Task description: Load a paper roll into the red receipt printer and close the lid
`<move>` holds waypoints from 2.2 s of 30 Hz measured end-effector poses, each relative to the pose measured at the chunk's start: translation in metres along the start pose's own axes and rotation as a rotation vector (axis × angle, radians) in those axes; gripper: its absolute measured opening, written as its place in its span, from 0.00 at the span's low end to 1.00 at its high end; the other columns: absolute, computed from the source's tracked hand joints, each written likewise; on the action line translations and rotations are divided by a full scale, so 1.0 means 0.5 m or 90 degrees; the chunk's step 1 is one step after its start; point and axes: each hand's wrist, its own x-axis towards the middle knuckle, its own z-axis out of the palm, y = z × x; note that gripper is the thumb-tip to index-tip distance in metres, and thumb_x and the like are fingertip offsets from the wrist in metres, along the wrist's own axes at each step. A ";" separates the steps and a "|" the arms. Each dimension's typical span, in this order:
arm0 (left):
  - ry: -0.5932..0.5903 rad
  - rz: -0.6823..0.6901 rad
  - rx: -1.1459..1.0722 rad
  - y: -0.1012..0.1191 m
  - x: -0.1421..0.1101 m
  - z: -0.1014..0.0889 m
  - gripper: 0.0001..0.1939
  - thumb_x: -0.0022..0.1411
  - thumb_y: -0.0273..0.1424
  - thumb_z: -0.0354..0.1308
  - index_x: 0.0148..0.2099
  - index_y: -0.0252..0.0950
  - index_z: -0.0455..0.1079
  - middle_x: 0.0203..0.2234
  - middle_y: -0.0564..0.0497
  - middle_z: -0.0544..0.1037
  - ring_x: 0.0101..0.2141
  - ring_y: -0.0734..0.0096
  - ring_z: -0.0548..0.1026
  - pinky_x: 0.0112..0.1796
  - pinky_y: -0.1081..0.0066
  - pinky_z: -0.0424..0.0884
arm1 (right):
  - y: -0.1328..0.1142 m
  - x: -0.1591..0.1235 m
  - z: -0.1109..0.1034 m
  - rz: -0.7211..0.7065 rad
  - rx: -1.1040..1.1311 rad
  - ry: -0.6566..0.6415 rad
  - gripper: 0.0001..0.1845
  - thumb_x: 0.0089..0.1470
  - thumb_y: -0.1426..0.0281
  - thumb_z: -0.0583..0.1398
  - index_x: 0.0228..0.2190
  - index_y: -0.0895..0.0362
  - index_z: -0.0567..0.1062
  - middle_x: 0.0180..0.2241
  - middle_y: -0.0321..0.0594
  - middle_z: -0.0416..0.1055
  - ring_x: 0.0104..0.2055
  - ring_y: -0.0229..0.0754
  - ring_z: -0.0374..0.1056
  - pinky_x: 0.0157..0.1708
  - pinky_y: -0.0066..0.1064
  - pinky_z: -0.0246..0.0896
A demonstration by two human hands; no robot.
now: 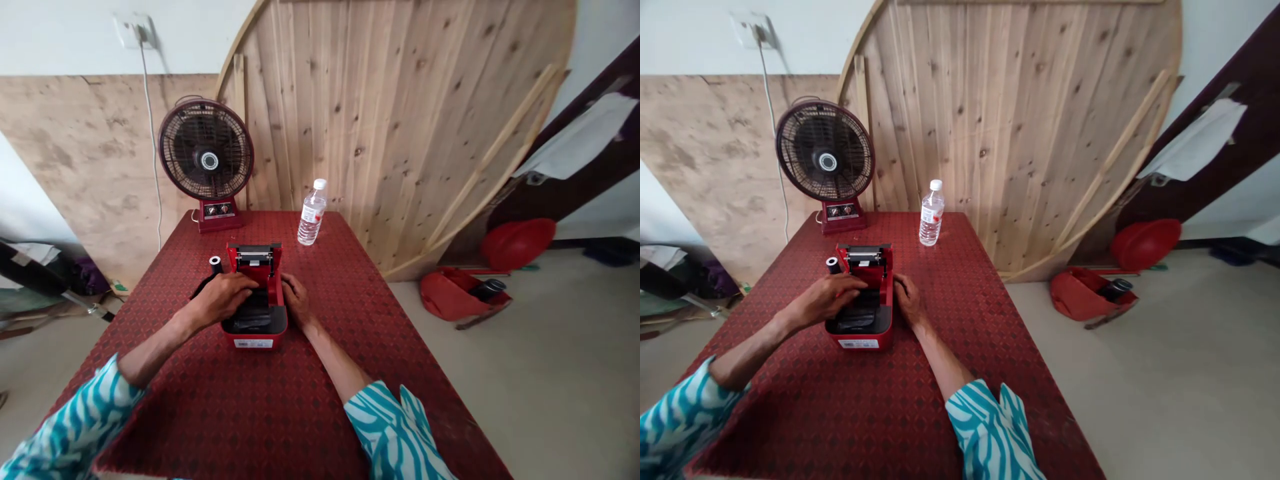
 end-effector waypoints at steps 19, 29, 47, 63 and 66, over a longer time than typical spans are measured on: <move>-0.215 -0.046 0.229 0.030 0.093 0.007 0.15 0.55 0.25 0.59 0.46 0.37 0.74 0.42 0.42 0.80 0.46 0.51 0.76 0.43 0.62 0.71 | 0.005 0.000 0.001 -0.004 -0.005 0.002 0.16 0.55 0.64 0.53 0.41 0.51 0.76 0.43 0.40 0.76 0.47 0.44 0.70 0.50 0.38 0.63; 0.101 -0.012 -0.059 -0.016 -0.031 -0.093 0.21 0.58 0.34 0.57 0.54 0.41 0.69 0.44 0.48 0.79 0.42 0.61 0.78 0.45 0.63 0.72 | 0.007 -0.001 -0.003 0.008 0.007 -0.008 0.17 0.55 0.61 0.54 0.41 0.53 0.76 0.43 0.41 0.77 0.46 0.44 0.71 0.49 0.39 0.63; 0.207 -0.325 -0.364 -0.274 -0.137 -0.024 0.29 0.38 0.49 0.66 0.40 0.36 0.69 0.39 0.44 0.81 0.41 0.53 0.78 0.43 0.58 0.74 | 0.001 -0.004 -0.006 0.028 0.016 -0.002 0.17 0.53 0.60 0.55 0.40 0.55 0.76 0.41 0.42 0.78 0.44 0.46 0.71 0.47 0.39 0.64; 0.025 -0.208 -0.101 -0.274 0.070 -0.039 0.11 0.43 0.33 0.60 0.33 0.39 0.75 0.23 0.55 0.78 0.30 0.65 0.76 0.30 0.74 0.67 | 0.015 0.003 -0.003 -0.013 0.005 -0.016 0.16 0.55 0.62 0.53 0.39 0.53 0.76 0.40 0.41 0.77 0.45 0.45 0.71 0.47 0.38 0.65; 0.058 -0.207 -0.127 -0.258 0.050 -0.059 0.12 0.44 0.35 0.60 0.33 0.37 0.72 0.25 0.54 0.78 0.31 0.65 0.75 0.32 0.72 0.68 | 0.021 0.005 -0.003 -0.022 0.000 -0.009 0.15 0.55 0.62 0.53 0.39 0.53 0.77 0.40 0.40 0.77 0.44 0.44 0.71 0.48 0.38 0.65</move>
